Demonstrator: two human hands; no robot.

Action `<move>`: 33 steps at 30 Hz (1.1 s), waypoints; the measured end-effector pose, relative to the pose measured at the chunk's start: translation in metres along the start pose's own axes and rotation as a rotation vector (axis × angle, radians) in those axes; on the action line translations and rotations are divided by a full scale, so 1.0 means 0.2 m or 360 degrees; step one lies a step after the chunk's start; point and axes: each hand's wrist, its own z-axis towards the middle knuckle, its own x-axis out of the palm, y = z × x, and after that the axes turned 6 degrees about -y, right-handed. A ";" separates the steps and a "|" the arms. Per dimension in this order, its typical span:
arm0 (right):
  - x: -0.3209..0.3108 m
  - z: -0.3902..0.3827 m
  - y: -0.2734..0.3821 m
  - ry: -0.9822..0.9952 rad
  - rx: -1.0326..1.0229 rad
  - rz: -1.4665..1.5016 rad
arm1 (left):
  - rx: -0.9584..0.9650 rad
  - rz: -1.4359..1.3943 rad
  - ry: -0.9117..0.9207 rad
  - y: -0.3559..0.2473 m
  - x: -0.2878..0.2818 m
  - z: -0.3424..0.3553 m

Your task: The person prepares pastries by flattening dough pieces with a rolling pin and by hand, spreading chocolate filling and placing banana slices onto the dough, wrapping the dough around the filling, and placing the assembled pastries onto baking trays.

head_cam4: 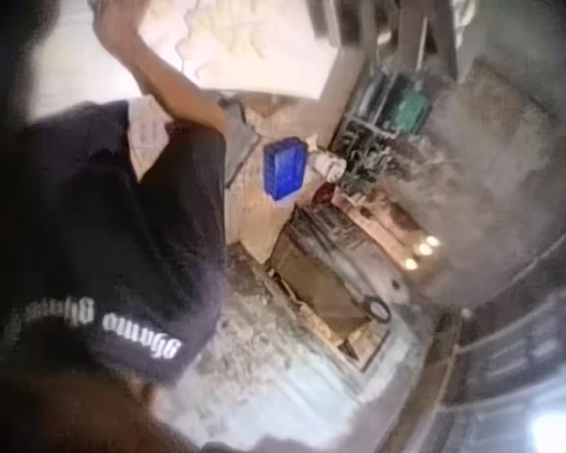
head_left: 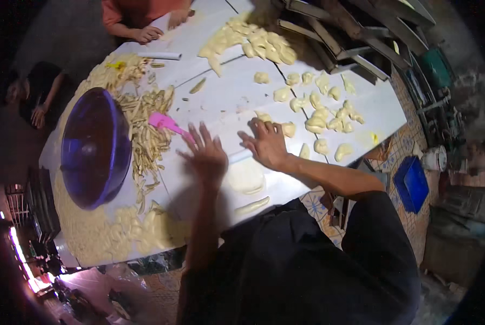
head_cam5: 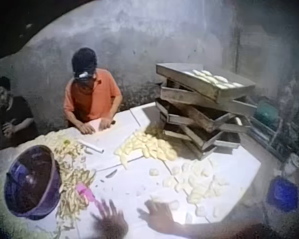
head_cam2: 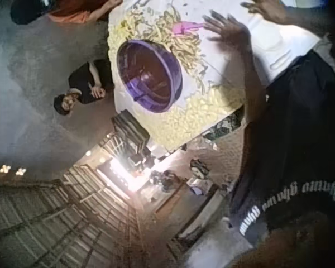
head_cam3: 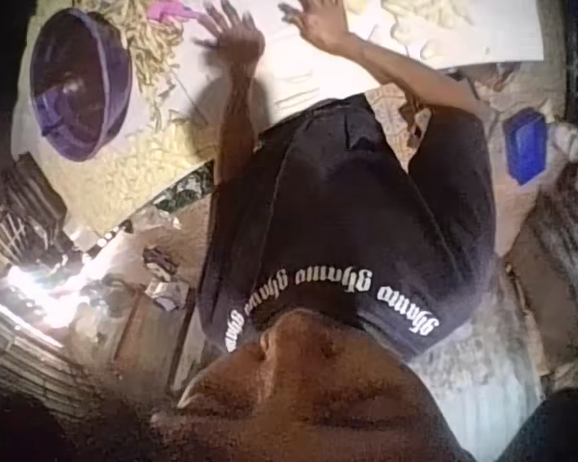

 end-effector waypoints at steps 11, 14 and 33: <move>0.20 0.67 0.12 0.0279 0.0069 0.0750 | 0.0441 -0.1101 0.0504 0.12 -0.18 -0.05; 0.35 0.88 0.35 0.0373 0.0139 0.0899 | 0.0297 -0.0835 0.0037 0.14 -0.16 -0.18; 0.20 1.23 0.62 0.0509 -0.0167 0.1083 | -0.0362 -0.0751 0.0112 0.46 -0.30 -0.69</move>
